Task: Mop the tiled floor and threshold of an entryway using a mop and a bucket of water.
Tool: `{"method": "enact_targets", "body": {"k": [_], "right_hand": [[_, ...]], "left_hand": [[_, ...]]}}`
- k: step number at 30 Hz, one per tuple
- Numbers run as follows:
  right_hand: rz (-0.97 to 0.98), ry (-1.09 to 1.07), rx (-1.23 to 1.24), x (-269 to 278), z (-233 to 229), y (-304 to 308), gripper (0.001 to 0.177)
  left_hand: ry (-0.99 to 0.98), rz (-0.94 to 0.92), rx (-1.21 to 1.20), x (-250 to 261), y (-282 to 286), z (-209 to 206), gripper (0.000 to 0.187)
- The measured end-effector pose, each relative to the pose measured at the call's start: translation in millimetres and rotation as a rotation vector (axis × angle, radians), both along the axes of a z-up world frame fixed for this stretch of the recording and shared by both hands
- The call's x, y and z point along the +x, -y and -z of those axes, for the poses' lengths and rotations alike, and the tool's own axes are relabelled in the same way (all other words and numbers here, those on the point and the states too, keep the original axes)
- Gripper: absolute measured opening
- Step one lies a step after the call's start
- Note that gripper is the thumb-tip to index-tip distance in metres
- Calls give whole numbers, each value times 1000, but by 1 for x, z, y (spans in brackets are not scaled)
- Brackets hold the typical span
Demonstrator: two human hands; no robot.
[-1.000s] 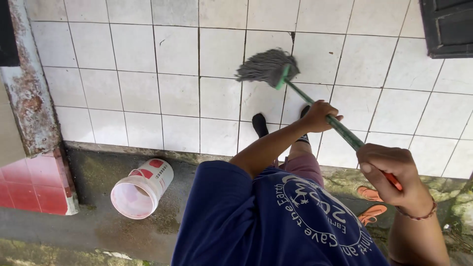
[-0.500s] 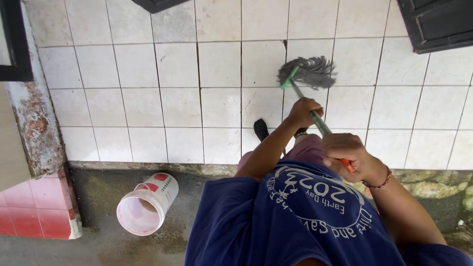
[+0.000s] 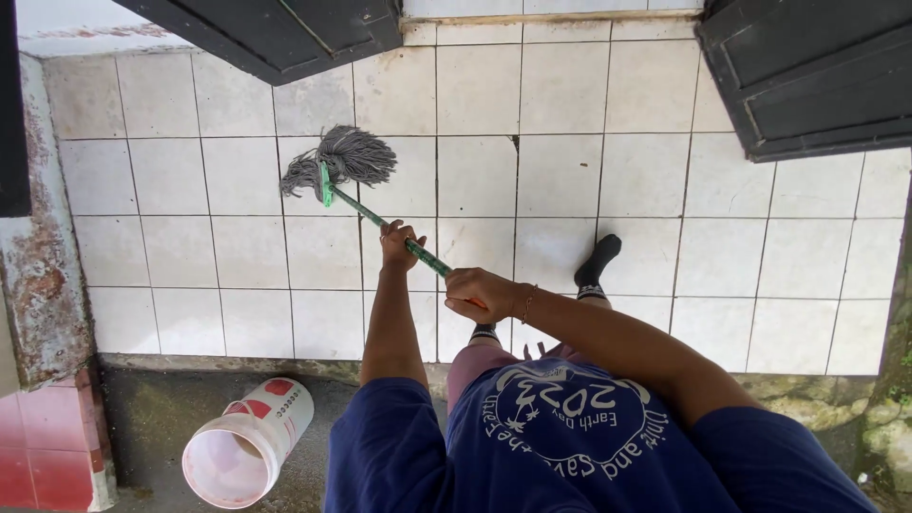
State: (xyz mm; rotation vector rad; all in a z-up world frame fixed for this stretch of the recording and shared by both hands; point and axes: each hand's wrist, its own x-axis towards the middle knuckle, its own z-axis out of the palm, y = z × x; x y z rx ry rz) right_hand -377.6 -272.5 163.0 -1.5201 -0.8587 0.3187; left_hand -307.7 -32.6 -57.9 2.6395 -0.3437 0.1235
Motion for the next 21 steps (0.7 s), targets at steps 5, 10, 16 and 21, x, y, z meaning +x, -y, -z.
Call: {"method": "enact_targets", "body": {"k": [5,10,16,21], "right_hand": [[86,-119,54,38,3,135,37],[223,-39,113,22,-25,324,34],[617,-105,146,-40,-88,508,35],[909,-81,-162,-42,-151,575,42]], "left_hand": [[-122,62,-138,37,130,40,39],[-403,201,-9,40,343,47,43],[-348,420,-253,21,611,-21,45],[-540,653,-513,-4,772,-61,51]]}}
